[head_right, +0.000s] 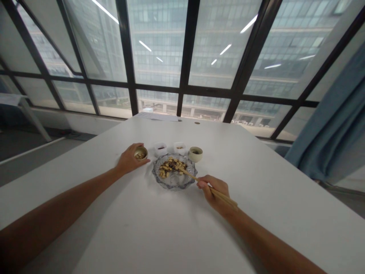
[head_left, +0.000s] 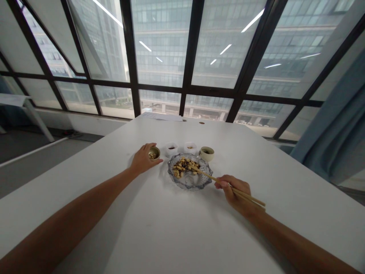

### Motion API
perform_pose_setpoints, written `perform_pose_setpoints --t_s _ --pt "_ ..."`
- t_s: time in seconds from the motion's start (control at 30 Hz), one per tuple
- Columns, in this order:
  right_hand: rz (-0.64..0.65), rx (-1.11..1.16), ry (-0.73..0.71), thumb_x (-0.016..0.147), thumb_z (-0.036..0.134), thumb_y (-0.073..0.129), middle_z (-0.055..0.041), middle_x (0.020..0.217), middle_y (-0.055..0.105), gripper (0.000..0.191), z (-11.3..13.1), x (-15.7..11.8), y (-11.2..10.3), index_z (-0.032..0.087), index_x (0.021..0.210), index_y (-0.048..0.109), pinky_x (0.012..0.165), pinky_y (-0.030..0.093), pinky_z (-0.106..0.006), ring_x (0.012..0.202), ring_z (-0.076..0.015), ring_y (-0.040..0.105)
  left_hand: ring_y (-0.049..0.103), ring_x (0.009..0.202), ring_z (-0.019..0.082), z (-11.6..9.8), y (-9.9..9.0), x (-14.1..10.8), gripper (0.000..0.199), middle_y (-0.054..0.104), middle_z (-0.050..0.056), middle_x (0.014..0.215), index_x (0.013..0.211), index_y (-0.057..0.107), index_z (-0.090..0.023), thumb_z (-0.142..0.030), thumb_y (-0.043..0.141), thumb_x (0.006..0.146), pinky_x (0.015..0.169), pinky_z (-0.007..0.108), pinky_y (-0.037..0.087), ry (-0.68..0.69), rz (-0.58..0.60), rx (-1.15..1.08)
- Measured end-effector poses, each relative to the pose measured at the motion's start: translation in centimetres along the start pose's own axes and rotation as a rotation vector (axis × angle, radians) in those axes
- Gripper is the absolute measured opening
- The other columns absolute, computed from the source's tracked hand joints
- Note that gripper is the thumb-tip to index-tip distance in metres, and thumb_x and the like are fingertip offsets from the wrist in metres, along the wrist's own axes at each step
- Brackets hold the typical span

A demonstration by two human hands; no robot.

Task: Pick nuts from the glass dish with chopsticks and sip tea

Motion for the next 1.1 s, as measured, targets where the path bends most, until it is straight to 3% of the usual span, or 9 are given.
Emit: perform_pose_setpoints --t_s 0.17,0.47,0.57,0.67,0.73,0.83,0.93,1.1 --pt "0.005 0.013 -0.014 0.098 0.051 0.049 -0.0015 0.060 0.073 0.042 -0.2 -0.1 0.2 0.025 0.073 0.071 0.050 0.054 -0.028 0.050 -0.0174 0.069 0.063 0.117 0.030 0.0 0.0 0.0 0.068 0.065 0.010 0.126 0.125 0.053 -0.024 -0.050 0.082 0.069 0.102 0.044 0.051 -0.022 -0.002 -0.009" --pt "0.013 0.056 0.052 0.097 0.052 0.050 -0.0026 0.060 0.073 0.042 -0.5 -0.3 0.4 0.024 0.075 0.071 0.051 0.055 -0.028 0.052 -0.0177 0.070 0.068 0.108 0.028 1.1 0.2 0.4 0.070 0.070 0.011 0.121 0.125 0.053 -0.023 -0.057 0.078 0.070 0.095 0.041 0.053 -0.218 -0.053 -0.104" --pt "-0.046 0.126 0.122 0.097 0.053 0.051 -0.0030 0.060 0.073 0.042 -0.9 -0.3 0.6 0.023 0.076 0.070 0.050 0.055 -0.028 0.051 -0.0177 0.070 0.070 0.101 0.027 1.7 -0.1 0.9 0.069 0.072 0.010 0.117 0.125 0.054 -0.024 -0.061 0.076 0.071 0.090 0.040 0.054 -0.277 0.007 -0.083" --pt "-0.138 0.245 0.225 0.096 0.057 0.054 -0.0040 0.059 0.072 0.043 -1.6 0.5 0.5 0.021 0.077 0.068 0.048 0.056 -0.029 0.049 -0.0178 0.068 0.068 0.108 0.030 1.6 -0.5 2.2 0.073 0.069 0.013 0.124 0.127 0.054 -0.023 -0.065 0.075 0.071 0.094 0.042 0.053 -0.259 0.091 0.004" --pt "-0.225 0.317 0.283 0.094 0.061 0.056 -0.0044 0.058 0.071 0.045 -2.2 1.2 0.2 0.020 0.077 0.066 0.046 0.055 -0.029 0.047 -0.0175 0.066 0.063 0.119 0.034 0.5 -0.4 3.5 0.074 0.065 0.016 0.132 0.128 0.055 -0.021 -0.066 0.074 0.072 0.102 0.047 0.048 -0.172 0.102 0.081" --pt "-0.344 0.371 0.347 0.091 0.066 0.057 -0.0042 0.057 0.070 0.049 -3.3 2.2 -0.3 0.019 0.077 0.065 0.043 0.053 -0.029 0.045 -0.0169 0.064 0.055 0.129 0.035 -2.8 0.9 5.9 0.065 0.063 0.014 0.137 0.130 0.057 -0.021 -0.062 0.068 0.080 0.111 0.050 0.040 0.023 0.128 0.104" --pt "-0.397 0.373 0.367 0.088 0.069 0.059 -0.0039 0.056 0.069 0.052 -4.2 2.7 -0.9 0.019 0.076 0.064 0.042 0.052 -0.029 0.044 -0.0165 0.063 0.056 0.128 0.035 -6.8 3.5 8.3 0.061 0.063 0.014 0.137 0.132 0.057 -0.021 -0.059 0.063 0.084 0.110 0.051 0.039 0.133 0.253 0.068" --pt "-0.468 0.353 0.379 0.086 0.070 0.059 -0.0045 0.056 0.069 0.053 -5.4 3.4 -2.0 0.018 0.075 0.064 0.043 0.052 -0.029 0.045 -0.0162 0.063 0.051 0.134 0.037 -12.2 8.1 10.9 0.074 0.059 0.018 0.141 0.142 0.048 -0.018 -0.059 0.064 0.082 0.115 0.053 0.031 0.183 0.495 0.078"
Point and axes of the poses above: each hand's wrist, its own x-axis towards the middle knuckle, its own y-axis out of the palm, z = x × y, the point moved 1 cm from there along x, towards the middle knuckle
